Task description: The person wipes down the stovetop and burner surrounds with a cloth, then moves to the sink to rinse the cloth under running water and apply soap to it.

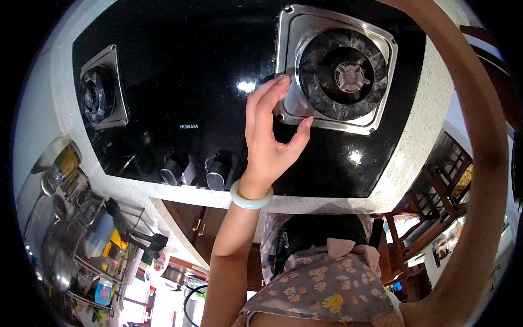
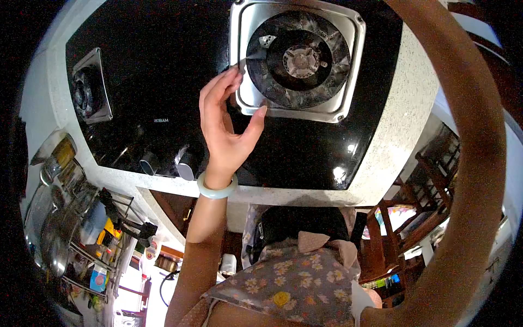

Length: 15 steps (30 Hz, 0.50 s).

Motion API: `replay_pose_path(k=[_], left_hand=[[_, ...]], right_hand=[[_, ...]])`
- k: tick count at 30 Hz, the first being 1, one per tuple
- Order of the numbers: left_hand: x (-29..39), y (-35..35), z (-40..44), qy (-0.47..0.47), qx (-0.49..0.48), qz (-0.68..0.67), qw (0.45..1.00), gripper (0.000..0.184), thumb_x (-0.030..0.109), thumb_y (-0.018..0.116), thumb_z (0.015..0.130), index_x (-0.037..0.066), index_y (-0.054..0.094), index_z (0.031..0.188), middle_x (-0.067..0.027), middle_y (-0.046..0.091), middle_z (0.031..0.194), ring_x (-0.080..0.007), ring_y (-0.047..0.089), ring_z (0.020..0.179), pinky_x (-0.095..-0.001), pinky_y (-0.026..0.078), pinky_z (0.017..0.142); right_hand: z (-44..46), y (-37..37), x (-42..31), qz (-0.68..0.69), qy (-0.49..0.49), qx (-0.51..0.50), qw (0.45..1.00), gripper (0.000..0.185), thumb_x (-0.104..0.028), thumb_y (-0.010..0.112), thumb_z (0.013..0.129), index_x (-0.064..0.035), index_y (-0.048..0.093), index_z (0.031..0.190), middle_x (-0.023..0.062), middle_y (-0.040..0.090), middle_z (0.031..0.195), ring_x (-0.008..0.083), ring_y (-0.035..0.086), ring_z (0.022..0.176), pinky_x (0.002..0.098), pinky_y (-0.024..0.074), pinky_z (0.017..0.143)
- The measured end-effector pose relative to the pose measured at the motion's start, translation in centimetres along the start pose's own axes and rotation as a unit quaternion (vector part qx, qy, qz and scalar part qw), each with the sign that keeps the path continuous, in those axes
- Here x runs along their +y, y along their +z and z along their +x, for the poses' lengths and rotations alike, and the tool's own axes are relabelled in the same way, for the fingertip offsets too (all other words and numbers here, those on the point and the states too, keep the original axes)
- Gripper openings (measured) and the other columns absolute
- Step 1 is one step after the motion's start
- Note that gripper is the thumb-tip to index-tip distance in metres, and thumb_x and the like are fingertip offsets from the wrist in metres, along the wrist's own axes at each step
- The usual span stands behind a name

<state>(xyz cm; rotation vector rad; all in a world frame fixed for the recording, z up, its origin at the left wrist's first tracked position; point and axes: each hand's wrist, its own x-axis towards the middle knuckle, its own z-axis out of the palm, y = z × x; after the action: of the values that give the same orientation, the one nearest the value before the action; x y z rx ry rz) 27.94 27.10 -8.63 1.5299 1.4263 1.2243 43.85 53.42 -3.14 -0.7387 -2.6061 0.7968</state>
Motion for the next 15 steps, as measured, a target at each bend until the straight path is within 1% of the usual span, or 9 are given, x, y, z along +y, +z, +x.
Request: replay_pose_path(k=[2,3,4,7,8,9,11,12,15], left_hand=[[0.1,0.0,0.0,0.005,-0.002,-0.001,1.000,0.066,0.001,0.078,0.076,0.000,0.050,0.135,-0.0196,0.050,0.134,-0.0310,0.055,0.123,-0.0383,0.052,0.099],[0.2,-0.1,0.0,-0.001,-0.005,0.003,1.000,0.066,0.001,0.078,0.076,-0.001,0.050,0.135,-0.0196,0.050,0.134,-0.0310,0.055,0.123,-0.0383,0.052,0.099],[0.2,-0.2,0.0,-0.005,-0.008,0.007,1.000,0.066,0.001,0.078,0.076,-0.001,0.050,0.135,-0.0195,0.050,0.134,-0.0310,0.055,0.123,-0.0382,0.052,0.099],[0.2,-0.2,0.1,-0.009,-0.007,0.008,1.000,0.065,0.000,0.078,0.076,-0.001,0.051,0.135,-0.0194,0.050,0.134,-0.0311,0.056,0.122,-0.0380,0.051,0.100],[0.3,-0.1,0.1,-0.009,-0.008,0.006,1.000,0.065,0.000,0.078,0.076,-0.001,0.051,0.135,-0.0193,0.050,0.134,-0.0312,0.056,0.122,-0.0379,0.051,0.100],[0.3,-0.1,0.1,-0.014,-0.007,0.004,1.000,0.065,0.000,0.078,0.076,0.000,0.051,0.135,-0.0192,0.050,0.134,-0.0312,0.056,0.122,-0.0377,0.051,0.100],[0.5,0.0,0.1,-0.024,-0.006,-0.001,1.000,0.065,-0.001,0.077,0.076,0.000,0.051,0.135,-0.0191,0.050,0.134,-0.0312,0.056,0.122,-0.0374,0.051,0.101],[0.5,0.0,0.1,-0.017,-0.003,0.007,1.000,0.065,-0.001,0.077,0.076,0.000,0.052,0.135,-0.0189,0.050,0.133,-0.0309,0.057,0.121,-0.0372,0.051,0.101],[0.4,0.2,0.0,-0.007,0.000,0.018,1.000,0.064,-0.001,0.077,0.076,0.000,0.052,0.135,-0.0190,0.051,0.133,-0.0308,0.057,0.121,-0.0367,0.051,0.100]], right_hand=[[-0.5,0.7,-1.0,0.048,0.044,-0.036,0.997,0.006,-0.002,0.062,0.087,-0.0015,0.067,0.084,0.0093,0.062,0.090,0.0246,0.063,0.084,0.0328,0.0523,0.076],[-1.0,1.6,-1.4,-0.045,0.009,-0.063,0.997,0.007,-0.003,0.062,0.088,-0.0026,0.069,0.086,0.0088,0.061,0.091,0.0241,0.061,0.084,0.0339,0.0513,0.074],[-1.8,2.3,-2.0,-0.096,-0.058,-0.048,0.992,0.010,-0.005,0.061,0.089,-0.0044,0.070,0.087,0.0078,0.059,0.091,0.0240,0.060,0.089,0.0355,0.0516,0.076],[-2.2,2.3,-3.3,-0.209,-0.081,-0.086,0.971,0.012,-0.006,0.061,0.089,-0.0065,0.073,0.090,0.0067,0.057,0.088,0.0231,0.058,0.090,0.0355,0.0512,0.077],[-2.8,2.1,-3.2,-0.196,-0.142,-0.058,0.968,0.011,-0.006,0.062,0.088,-0.0054,0.073,0.091,0.0071,0.058,0.089,0.0233,0.058,0.087,0.0352,0.0509,0.077],[-3.3,1.9,-2.6,-0.165,-0.082,-0.029,0.982,0.012,-0.006,0.062,0.088,-0.0052,0.073,0.092,0.0073,0.058,0.088,0.0236,0.058,0.086,0.0351,0.0506,0.077],[-4.1,1.4,-1.0,-0.102,0.037,0.029,0.994,0.014,-0.004,0.063,0.086,-0.0046,0.074,0.094,0.0076,0.059,0.088,0.0240,0.058,0.084,0.0351,0.0502,0.076],[-4.0,0.5,-0.9,-0.006,0.117,0.029,0.993,0.018,-0.002,0.063,0.083,-0.0049,0.076,0.095,0.0084,0.059,0.087,0.0246,0.057,0.081,0.0361,0.0485,0.074],[-4.2,2.4,-1.4,-0.055,-0.032,0.030,0.998,0.019,0.000,0.063,0.081,-0.0053,0.076,0.092,0.0083,0.057,0.086,0.0244,0.056,0.081,0.0360,0.0466,0.072]])
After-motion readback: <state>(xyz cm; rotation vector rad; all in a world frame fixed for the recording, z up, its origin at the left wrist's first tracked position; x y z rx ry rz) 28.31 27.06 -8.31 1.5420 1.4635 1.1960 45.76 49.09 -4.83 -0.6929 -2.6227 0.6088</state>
